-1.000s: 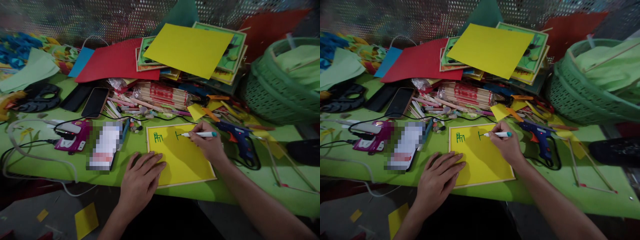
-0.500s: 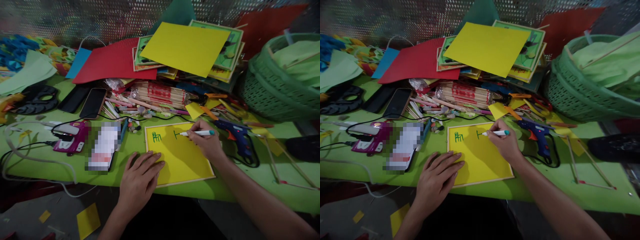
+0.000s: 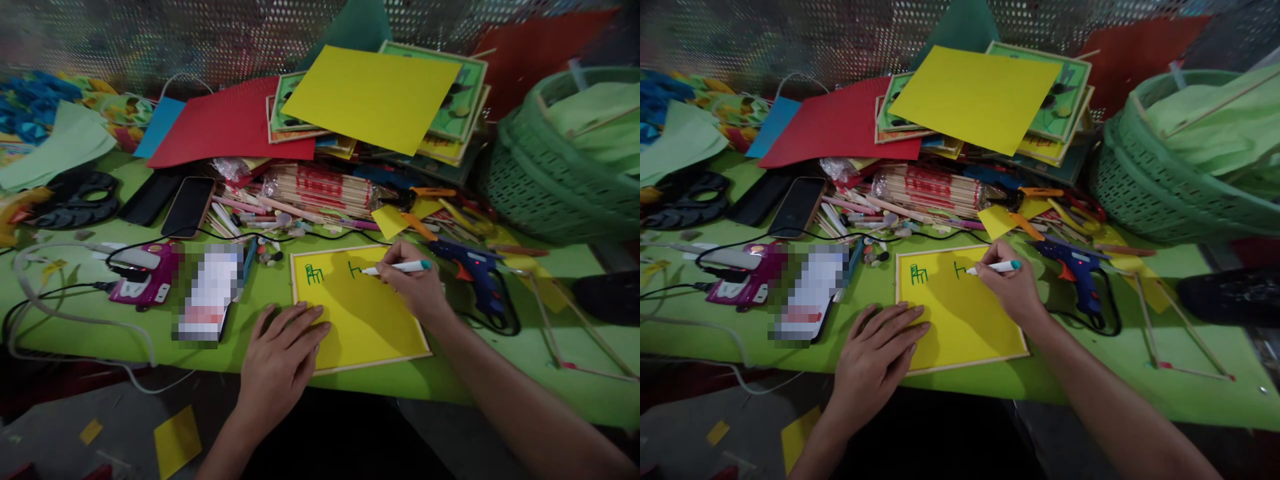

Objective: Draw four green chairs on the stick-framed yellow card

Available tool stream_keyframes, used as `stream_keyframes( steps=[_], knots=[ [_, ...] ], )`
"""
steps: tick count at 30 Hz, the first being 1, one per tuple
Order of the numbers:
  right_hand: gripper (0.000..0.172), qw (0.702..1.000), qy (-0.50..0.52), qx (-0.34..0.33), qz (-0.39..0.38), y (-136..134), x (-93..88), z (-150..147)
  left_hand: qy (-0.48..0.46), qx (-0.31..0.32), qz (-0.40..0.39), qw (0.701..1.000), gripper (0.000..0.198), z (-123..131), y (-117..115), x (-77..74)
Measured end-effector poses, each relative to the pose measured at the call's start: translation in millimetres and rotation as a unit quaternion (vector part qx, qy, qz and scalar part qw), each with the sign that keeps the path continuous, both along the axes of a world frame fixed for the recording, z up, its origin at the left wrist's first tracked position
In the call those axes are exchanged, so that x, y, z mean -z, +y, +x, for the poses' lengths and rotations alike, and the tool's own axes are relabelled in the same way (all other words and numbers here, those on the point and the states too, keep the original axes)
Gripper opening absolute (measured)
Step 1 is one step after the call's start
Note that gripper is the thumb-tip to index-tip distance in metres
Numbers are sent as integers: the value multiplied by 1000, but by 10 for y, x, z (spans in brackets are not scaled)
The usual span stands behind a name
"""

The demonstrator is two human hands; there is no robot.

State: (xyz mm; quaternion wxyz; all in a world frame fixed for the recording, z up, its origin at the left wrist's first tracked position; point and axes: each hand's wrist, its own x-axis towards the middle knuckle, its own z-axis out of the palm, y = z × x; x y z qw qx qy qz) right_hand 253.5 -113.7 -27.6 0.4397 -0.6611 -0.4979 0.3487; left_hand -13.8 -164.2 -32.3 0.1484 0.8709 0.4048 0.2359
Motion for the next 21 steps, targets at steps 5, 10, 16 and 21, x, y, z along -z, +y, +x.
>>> stream_keyframes(
  steps=[5, 10, 16, 21],
  knots=[
    [18, 1000, 1, -5, -1, -5, 30, 23, -1, -1, 3, 1000, 35, -11, -4, 10],
    [17, 1000, 3, -5, -10, -7, 33, 30, 1, 0, -1, 1000, 35, -19, -8, 11],
    [17, 1000, 10, -5, -20, -9, -20, 12, 4, 0, -1, 1000, 35, -15, -8, 3],
    [16, 1000, 12, -5, -20, -6, -32, -3, 5, -2, 2, 1000, 36, -13, -6, 13]
  ],
)
